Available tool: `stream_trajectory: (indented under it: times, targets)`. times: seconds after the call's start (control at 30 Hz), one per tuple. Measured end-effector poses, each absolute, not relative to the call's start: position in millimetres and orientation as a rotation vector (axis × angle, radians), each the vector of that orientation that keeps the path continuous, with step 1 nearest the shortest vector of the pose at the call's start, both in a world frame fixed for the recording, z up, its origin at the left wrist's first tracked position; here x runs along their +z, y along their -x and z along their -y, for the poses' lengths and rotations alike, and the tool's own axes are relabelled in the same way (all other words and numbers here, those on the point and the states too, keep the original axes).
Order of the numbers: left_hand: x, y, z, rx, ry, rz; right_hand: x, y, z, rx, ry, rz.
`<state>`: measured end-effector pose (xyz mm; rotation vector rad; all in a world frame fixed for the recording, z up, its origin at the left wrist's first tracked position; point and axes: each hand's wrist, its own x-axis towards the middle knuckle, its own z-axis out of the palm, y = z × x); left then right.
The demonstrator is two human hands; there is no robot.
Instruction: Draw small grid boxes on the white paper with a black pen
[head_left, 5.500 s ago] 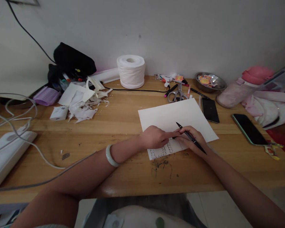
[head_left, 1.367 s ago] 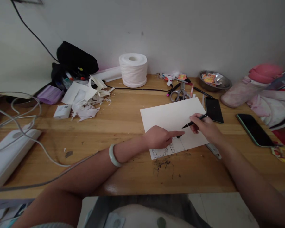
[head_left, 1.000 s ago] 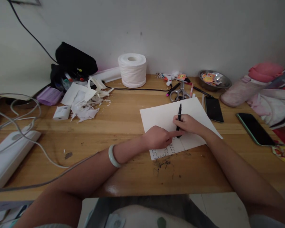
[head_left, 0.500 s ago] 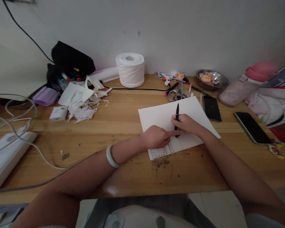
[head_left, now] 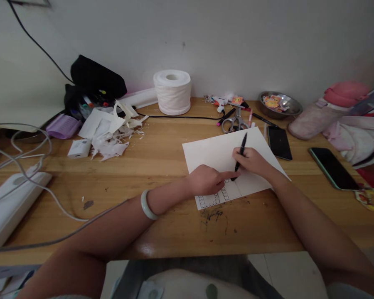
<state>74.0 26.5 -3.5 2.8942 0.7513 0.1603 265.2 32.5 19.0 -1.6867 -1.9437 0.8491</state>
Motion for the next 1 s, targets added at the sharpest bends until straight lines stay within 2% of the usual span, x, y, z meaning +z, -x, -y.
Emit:
stream_trajectory:
  times: [0.13, 0.23, 0.3, 0.43, 0.63, 0.83, 1.0]
  targets:
    - [-5, -74, -27, 0.171, -2.890, -0.742, 35, -279, -14, 0.775, 1.529, 1.709]
    - [-5, -74, -27, 0.175, -2.881, -0.749, 42, -278, 14, 0.764, 1.418, 1.736]
    - [-4, -74, -27, 0.181, -2.877, -0.752, 38, -273, 33, 0.703, 1.394, 1.929]
    - [-4, -74, -27, 0.180, -2.875, -0.750, 14, -265, 59, 0.307, 1.539, 2.079]
    - [-7, -74, -27, 0.212, -2.878, -0.739, -8, -263, 63, 0.213, 1.572, 2.192]
    - [-4, -74, -26, 0.189, -2.885, -0.749, -11, -258, 62, -0.014, 1.422, 2.274]
    - [-4, -74, -26, 0.167, -2.881, -0.757, -9, -255, 62, -0.069, 1.374, 2.314]
